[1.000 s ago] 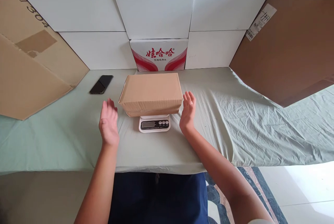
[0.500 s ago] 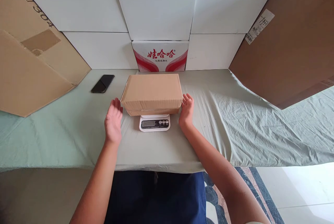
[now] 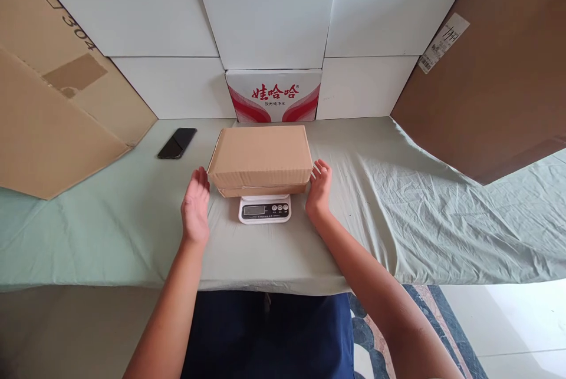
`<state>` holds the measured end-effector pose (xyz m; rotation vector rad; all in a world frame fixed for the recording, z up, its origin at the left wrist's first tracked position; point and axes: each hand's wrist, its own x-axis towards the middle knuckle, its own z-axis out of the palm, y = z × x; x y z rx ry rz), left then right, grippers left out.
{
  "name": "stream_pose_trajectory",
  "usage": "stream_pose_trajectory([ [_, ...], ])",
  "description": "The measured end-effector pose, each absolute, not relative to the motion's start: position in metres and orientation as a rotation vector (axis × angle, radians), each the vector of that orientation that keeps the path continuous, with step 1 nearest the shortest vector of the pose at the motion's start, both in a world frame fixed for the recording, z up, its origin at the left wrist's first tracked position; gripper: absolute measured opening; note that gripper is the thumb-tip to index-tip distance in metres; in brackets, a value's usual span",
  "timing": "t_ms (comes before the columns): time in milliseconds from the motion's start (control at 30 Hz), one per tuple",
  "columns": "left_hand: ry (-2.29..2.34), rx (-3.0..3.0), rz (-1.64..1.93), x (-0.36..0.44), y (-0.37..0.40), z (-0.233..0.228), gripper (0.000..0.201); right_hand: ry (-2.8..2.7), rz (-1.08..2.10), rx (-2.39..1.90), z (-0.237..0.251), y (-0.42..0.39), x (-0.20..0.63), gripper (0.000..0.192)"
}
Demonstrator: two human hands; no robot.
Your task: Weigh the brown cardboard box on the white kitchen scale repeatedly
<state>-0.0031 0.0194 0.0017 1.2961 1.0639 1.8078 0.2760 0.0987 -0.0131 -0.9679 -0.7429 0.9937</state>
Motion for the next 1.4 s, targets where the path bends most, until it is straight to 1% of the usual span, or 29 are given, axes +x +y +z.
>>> stream_pose_trajectory([
  [267, 1.064, 1.309, 1.783, -0.001, 0.017, 0.005, 0.069, -0.669, 1.021, -0.966, 0.002, 0.092, 0.270, 0.039],
  [667, 1.005, 1.313, 1.783, 0.001, 0.018, 0.005, 0.068, -0.685, 1.005, -0.931, 0.007, 0.088, 0.267, 0.037],
  [833, 1.051, 1.328, 1.719, 0.003, 0.015, 0.006, 0.075, -0.892, 0.930, -0.908, 0.016, 0.074, 0.262, 0.045],
  [967, 1.034, 1.345, 1.655, 0.004, 0.012, 0.009, 0.075, -1.036, 0.909, -0.824, 0.021, 0.060, 0.254, 0.062],
  [1033, 1.012, 1.358, 1.605, 0.005, 0.011, 0.009, 0.075, -1.128, 0.855, -0.803, 0.021, 0.054, 0.250, 0.067],
  [1233, 1.004, 1.306, 1.583, 0.006, 0.008, 0.007, 0.076, -1.301, 0.767, -0.806, 0.027, 0.044, 0.245, 0.068],
  [1400, 0.980, 1.327, 1.603, 0.008, 0.019, 0.034, 0.074, -1.314, 0.646, -0.802, 0.041, 0.065, 0.250, 0.071],
])
